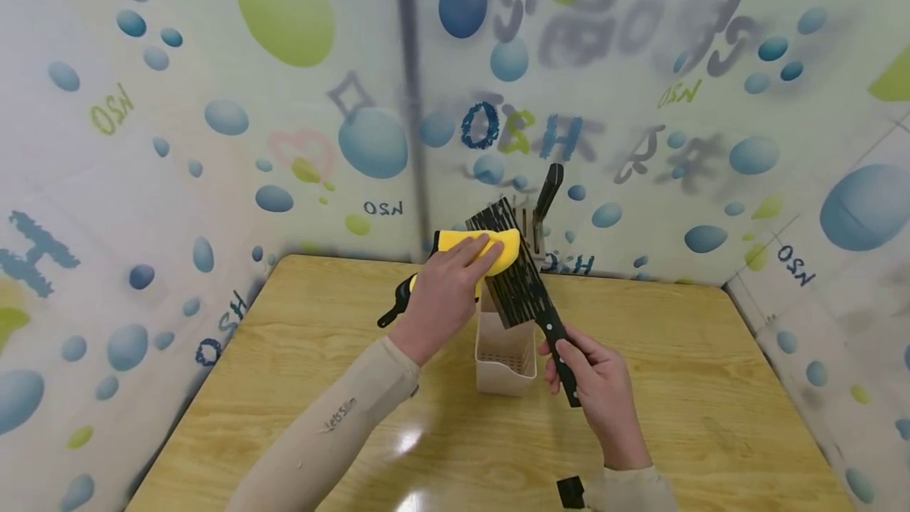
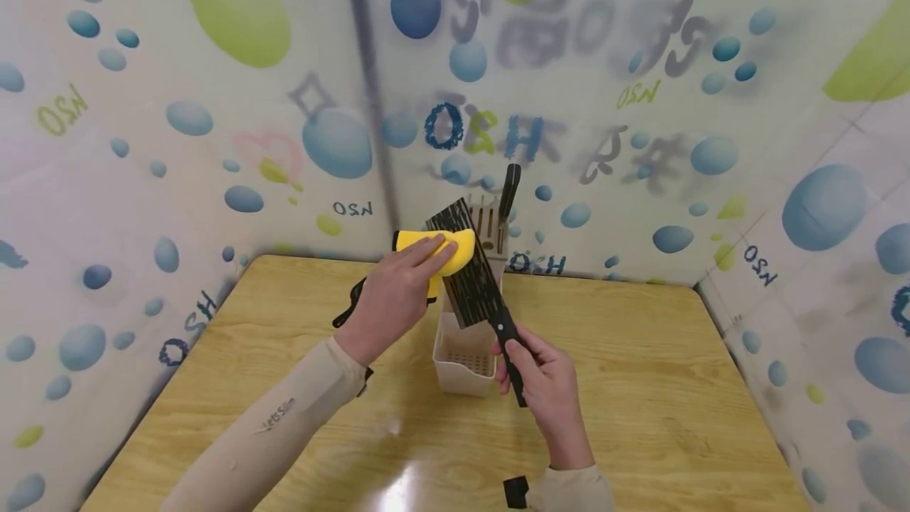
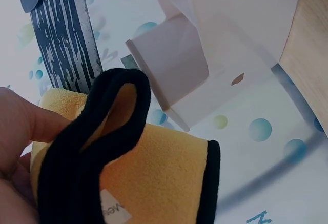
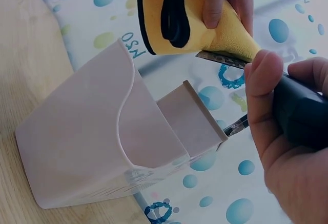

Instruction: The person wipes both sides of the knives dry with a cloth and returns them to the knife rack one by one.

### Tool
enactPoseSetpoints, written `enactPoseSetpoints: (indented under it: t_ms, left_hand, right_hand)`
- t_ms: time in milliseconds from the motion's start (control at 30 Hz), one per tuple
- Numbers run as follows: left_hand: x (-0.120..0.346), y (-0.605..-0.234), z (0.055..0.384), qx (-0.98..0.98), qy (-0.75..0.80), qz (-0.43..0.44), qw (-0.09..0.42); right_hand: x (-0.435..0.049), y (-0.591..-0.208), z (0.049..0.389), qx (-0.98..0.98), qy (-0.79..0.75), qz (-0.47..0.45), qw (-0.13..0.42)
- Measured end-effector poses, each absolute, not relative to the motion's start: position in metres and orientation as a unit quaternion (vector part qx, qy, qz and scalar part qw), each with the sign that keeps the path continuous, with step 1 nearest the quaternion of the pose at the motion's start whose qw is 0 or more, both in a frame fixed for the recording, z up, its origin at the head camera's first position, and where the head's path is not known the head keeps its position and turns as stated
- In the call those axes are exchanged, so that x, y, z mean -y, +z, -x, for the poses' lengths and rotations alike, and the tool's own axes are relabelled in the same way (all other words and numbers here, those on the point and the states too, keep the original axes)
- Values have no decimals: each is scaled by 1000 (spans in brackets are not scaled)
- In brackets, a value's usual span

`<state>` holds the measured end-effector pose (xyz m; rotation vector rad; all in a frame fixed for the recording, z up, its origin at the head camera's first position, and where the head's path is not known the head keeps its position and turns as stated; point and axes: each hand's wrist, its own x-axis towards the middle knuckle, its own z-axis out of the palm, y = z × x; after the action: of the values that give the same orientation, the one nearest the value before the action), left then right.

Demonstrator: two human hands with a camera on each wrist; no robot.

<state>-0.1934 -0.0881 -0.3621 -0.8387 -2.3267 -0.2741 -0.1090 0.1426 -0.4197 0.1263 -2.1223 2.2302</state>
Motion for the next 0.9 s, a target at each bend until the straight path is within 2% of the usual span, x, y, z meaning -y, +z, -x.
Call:
enactPoseSetpoints:
  t_ms: [900]
  left_hand:
    - [98,-355,199,902,-97,291,305]
  right_hand:
    - [-141,-424,109,676,734,-71,18]
